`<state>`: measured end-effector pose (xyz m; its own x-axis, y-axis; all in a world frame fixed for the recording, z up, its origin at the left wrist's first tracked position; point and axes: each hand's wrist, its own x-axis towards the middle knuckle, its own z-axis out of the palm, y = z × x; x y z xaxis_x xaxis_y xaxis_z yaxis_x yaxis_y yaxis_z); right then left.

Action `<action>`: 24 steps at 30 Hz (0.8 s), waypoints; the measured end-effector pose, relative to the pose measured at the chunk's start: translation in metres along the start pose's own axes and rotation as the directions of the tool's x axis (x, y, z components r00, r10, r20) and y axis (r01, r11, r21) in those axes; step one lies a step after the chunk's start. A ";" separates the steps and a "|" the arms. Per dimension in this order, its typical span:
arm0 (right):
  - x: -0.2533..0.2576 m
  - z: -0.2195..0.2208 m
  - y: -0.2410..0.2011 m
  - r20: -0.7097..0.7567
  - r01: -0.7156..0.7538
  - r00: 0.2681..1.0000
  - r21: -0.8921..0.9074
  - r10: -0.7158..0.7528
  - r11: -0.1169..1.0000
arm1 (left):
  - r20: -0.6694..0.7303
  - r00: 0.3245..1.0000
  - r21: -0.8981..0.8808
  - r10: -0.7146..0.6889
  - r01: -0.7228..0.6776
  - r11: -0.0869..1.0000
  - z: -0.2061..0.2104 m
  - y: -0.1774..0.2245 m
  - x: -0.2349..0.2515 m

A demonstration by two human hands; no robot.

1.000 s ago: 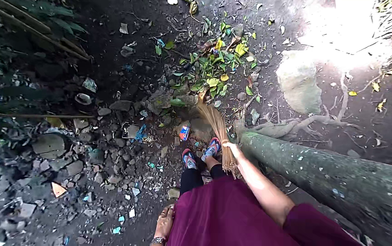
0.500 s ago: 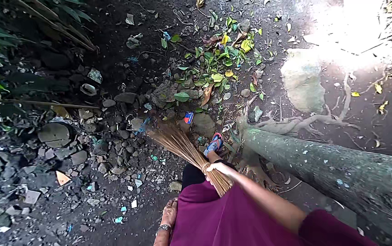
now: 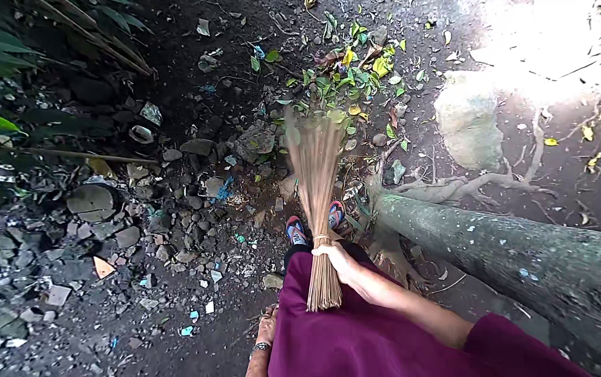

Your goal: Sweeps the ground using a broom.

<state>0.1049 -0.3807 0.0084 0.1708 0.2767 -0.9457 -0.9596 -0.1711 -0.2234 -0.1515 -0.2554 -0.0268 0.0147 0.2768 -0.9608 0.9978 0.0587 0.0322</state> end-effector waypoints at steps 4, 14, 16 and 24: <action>-0.009 0.033 -0.025 0.165 -0.257 0.944 -0.174 0.285 0.951 | -0.005 1.000 -0.043 0.009 -0.009 0.999 0.002 0.002 0.006; 0.142 -0.030 -0.058 -0.030 0.148 0.987 -0.188 -0.156 0.971 | -0.050 0.998 -0.275 0.049 -0.061 0.959 0.000 0.012 0.001; 0.129 -0.023 -0.058 -0.163 0.119 0.978 -0.083 -0.132 0.989 | -0.048 0.998 -0.231 0.035 -0.046 0.972 0.007 0.004 0.000; 0.029 0.009 -0.017 0.126 -0.195 0.969 -0.150 0.215 0.969 | -0.033 0.999 -0.081 -0.025 0.022 0.996 0.021 0.002 -0.009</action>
<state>0.1238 -0.3613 -0.0132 -0.0686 0.3501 -0.9342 -0.9299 -0.3616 -0.0672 -0.1484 -0.2779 -0.0241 -0.0119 0.3067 -0.9517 0.9892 0.1425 0.0335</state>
